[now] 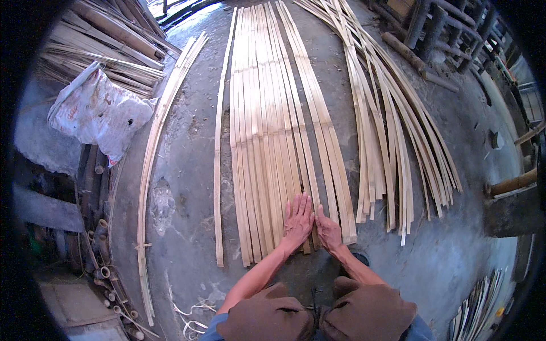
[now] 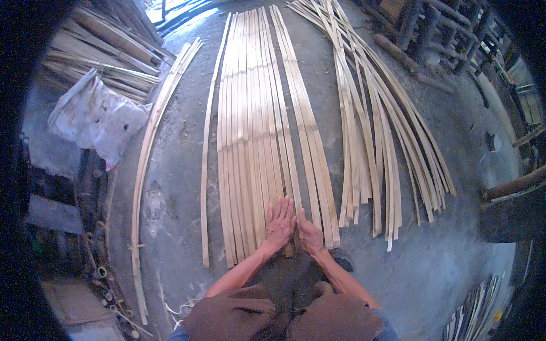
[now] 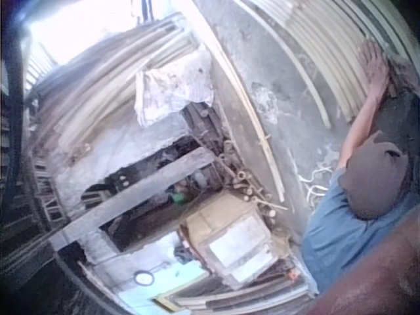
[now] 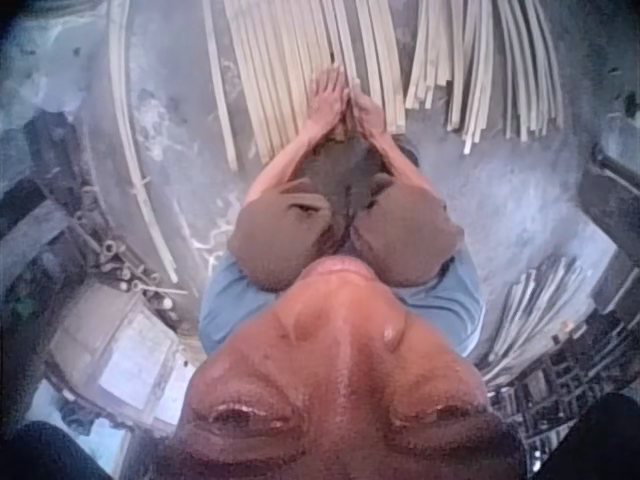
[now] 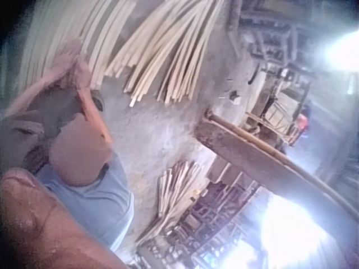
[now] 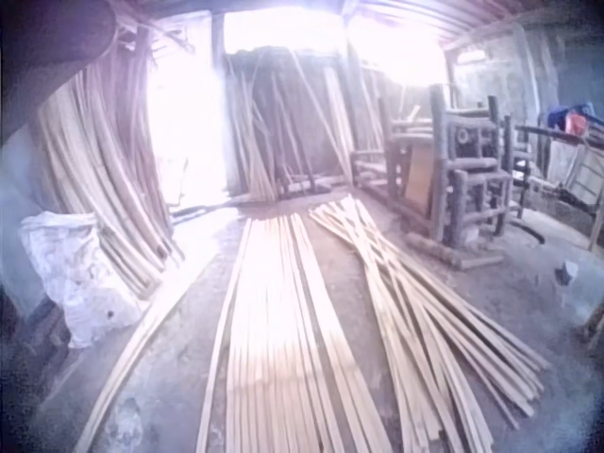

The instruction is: The person sits on the floor and arranges long bamboo strips into a neat pile. They repeatedly pick up individual strips and place them into a growing stack, aligning them carefully.

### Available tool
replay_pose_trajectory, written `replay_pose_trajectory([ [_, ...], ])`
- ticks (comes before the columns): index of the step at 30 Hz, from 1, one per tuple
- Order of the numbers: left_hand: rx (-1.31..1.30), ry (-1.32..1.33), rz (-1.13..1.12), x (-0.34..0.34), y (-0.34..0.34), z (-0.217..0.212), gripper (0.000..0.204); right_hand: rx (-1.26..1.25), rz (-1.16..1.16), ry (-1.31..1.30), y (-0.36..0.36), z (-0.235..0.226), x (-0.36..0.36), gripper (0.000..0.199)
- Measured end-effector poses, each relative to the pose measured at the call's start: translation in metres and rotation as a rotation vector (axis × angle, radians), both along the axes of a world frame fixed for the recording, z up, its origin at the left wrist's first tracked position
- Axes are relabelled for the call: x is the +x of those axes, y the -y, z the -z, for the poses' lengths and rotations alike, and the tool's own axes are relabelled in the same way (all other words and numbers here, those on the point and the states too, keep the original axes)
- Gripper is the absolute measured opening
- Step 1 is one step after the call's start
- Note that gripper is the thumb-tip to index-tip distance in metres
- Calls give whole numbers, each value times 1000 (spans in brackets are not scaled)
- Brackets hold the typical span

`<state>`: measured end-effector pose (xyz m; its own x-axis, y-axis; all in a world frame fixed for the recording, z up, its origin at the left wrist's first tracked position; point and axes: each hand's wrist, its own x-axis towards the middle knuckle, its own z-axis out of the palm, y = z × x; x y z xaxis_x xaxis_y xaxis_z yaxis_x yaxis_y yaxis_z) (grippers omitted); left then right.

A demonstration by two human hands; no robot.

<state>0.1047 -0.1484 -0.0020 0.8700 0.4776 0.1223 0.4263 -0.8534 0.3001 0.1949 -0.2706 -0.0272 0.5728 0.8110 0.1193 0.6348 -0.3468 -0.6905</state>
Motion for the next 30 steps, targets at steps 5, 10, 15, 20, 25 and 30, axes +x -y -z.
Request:
replay_pose_trajectory([
  [5,-3,-19,-27,1,2,5,58,-63,-10,-9,1,-5,0,55],
  [10,-6,-15,-18,-1,1,6,59,-39,-17,-61,-3,-17,-2,52],
  [15,-2,-33,-2,-5,-1,4,59,45,172,-372,-10,-52,-15,47],
  [20,34,-6,-25,-4,0,8,59,158,234,-446,-5,-50,-1,49],
  [25,-5,-16,-27,0,2,2,58,-13,209,-328,6,-45,1,43],
  [30,-7,-19,-38,-2,0,6,59,-181,111,0,17,-60,16,43],
])
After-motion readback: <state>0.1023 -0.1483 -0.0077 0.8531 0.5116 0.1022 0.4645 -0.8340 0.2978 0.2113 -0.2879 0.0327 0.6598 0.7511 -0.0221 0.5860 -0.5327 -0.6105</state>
